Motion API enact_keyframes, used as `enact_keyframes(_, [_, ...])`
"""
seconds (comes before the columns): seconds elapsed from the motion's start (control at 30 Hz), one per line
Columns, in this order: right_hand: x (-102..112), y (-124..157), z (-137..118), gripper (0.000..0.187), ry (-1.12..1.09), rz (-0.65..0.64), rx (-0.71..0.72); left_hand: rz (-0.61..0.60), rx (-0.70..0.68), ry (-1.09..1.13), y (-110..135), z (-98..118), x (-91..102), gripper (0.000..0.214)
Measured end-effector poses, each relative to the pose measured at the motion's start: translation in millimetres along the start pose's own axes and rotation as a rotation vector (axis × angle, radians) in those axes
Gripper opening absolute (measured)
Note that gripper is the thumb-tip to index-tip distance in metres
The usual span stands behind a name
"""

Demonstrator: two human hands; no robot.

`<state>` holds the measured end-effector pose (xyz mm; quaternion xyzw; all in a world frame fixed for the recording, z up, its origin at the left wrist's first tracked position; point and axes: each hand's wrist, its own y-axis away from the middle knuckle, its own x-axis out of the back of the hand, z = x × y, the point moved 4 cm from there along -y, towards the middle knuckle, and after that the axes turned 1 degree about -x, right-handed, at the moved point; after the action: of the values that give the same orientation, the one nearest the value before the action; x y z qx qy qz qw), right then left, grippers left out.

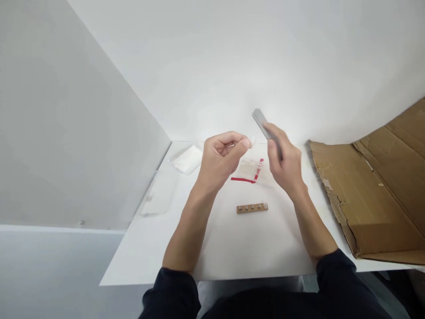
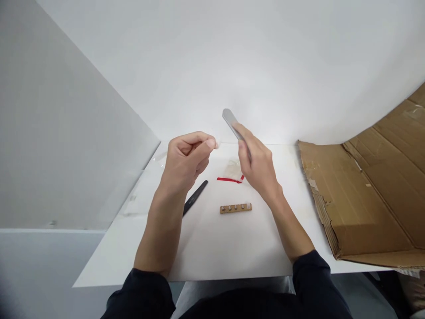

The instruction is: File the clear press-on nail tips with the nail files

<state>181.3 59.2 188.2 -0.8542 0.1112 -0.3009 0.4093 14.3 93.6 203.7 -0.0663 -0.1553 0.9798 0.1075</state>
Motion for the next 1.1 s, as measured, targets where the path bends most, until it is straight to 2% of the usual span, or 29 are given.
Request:
enact_keyframes(0.1, [-0.6, 0.3, 0.0, 0.041, -0.013, -0.041, -0.025, -0.011, 0.002, 0.000, 0.7, -0.2, -0.1, 0.018])
enact_keyframes(0.17, [0.5, 1.0, -2.1, 0.041, -0.012, -0.016, 0.007, -0.004, -0.009, 0.001, 0.8, 0.0, 0.2, 0.017])
enact_keyframes(0.23, [1.2, 1.8, -1.7, 0.043, -0.020, 0.005, -0.026, 0.000, -0.013, 0.000, 0.6, -0.2, 0.1, 0.017])
enact_keyframes(0.3, [-0.4, 2.3, -3.4, 0.043, -0.035, -0.028, -0.025, 0.001, -0.016, 0.007, 0.4, -0.7, -0.3, 0.017])
enact_keyframes(0.53, [-0.6, 2.8, -7.4, 0.042, 0.010, -0.026, -0.023, 0.010, -0.014, 0.005, -0.4, -1.9, 0.1, 0.019])
enact_keyframes(0.67, [-3.0, 4.4, -5.2, 0.043, 0.005, -0.030, -0.019, 0.050, -0.068, -0.048, -0.3, 1.5, 2.0, 0.020])
enact_keyframes(0.9, [-6.9, 5.6, -7.5, 0.043, 0.006, -0.051, -0.017, 0.106, -0.247, -0.202, 7.9, 9.9, 3.1, 0.022])
enact_keyframes(1.1, [-4.2, 5.6, -10.2, 0.042, 0.006, 0.003, -0.016, 0.135, -0.321, -0.270, 11.9, 13.9, 1.5, 0.022])
